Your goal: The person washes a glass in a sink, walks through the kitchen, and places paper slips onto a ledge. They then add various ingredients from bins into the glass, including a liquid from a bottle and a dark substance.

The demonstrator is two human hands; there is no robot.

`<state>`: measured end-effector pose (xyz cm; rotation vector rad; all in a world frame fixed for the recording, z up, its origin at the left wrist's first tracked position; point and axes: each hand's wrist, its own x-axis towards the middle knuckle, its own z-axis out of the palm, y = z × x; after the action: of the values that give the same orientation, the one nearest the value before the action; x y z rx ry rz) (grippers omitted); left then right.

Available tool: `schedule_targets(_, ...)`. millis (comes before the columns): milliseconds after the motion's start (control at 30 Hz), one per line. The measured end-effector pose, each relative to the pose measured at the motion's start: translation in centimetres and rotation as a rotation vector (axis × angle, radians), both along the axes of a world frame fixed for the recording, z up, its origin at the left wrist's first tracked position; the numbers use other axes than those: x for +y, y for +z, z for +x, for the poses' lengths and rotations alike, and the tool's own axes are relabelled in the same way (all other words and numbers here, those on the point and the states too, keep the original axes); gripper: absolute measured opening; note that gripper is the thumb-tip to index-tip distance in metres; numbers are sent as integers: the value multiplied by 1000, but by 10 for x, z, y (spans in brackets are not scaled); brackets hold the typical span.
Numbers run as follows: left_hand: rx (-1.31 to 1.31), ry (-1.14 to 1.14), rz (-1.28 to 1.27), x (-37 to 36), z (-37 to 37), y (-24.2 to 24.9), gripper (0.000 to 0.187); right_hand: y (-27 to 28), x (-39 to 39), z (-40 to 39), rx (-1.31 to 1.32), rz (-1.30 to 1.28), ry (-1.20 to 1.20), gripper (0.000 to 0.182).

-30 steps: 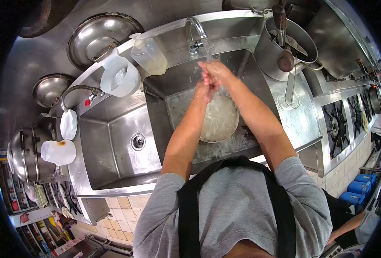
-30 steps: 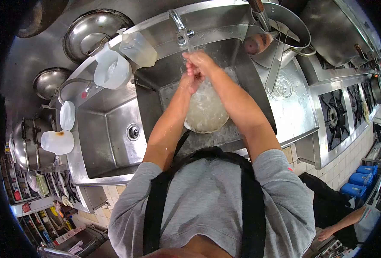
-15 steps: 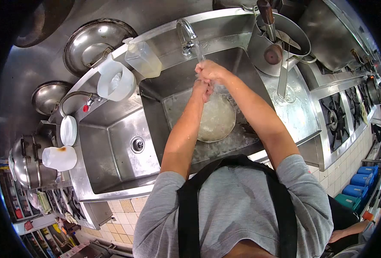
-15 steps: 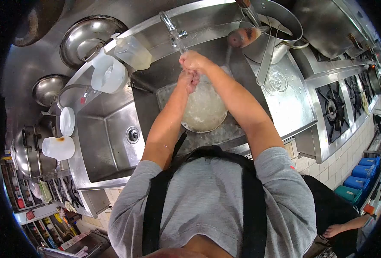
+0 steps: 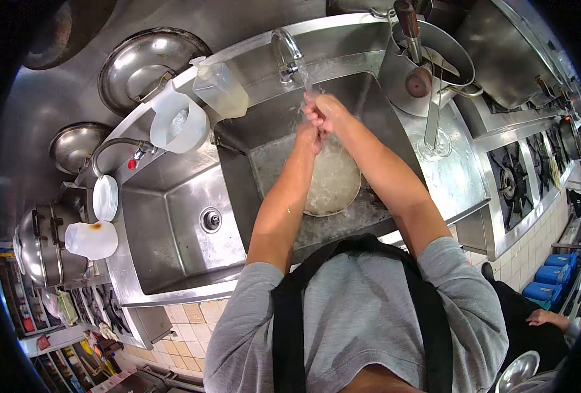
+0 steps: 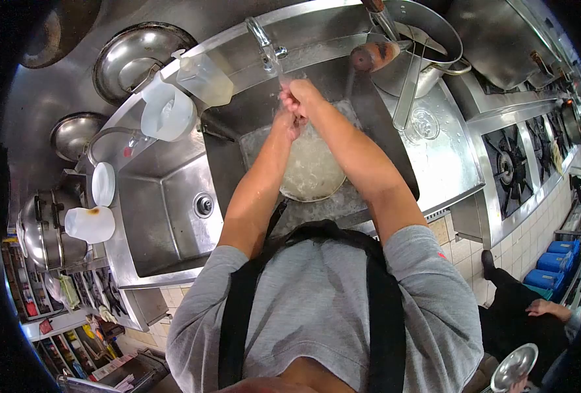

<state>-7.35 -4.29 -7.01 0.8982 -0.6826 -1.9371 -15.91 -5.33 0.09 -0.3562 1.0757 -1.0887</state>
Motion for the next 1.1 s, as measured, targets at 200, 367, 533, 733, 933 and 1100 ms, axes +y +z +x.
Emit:
schedule_targets(200, 20, 118, 150, -4, -4, -16, 16, -13, 0, -1, -145, -7, -22, 11)
schedule_targets(367, -13, 149, 149, -2, -7, -21, 23, -102, -37, -4, -316, -41, -279, 16)
schedule_targets(533, 165, 99, 219, -21, -6, -15, 21, -11, -39, 17, -610, -267, -584, 32)
schedule_targets(733, 117, 175, 226, -8, -3, 12, 21, -11, -26, 18, -537, -171, -607, 28)
schedule_targets(933, 29, 157, 225, -7, -4, -19, 20, -47, -12, 15, -331, -76, -419, 16)
schedule_targets(1100, -27, 163, 224, -3, -3, -14, 19, -14, 6, 17, -124, 18, -318, 10)
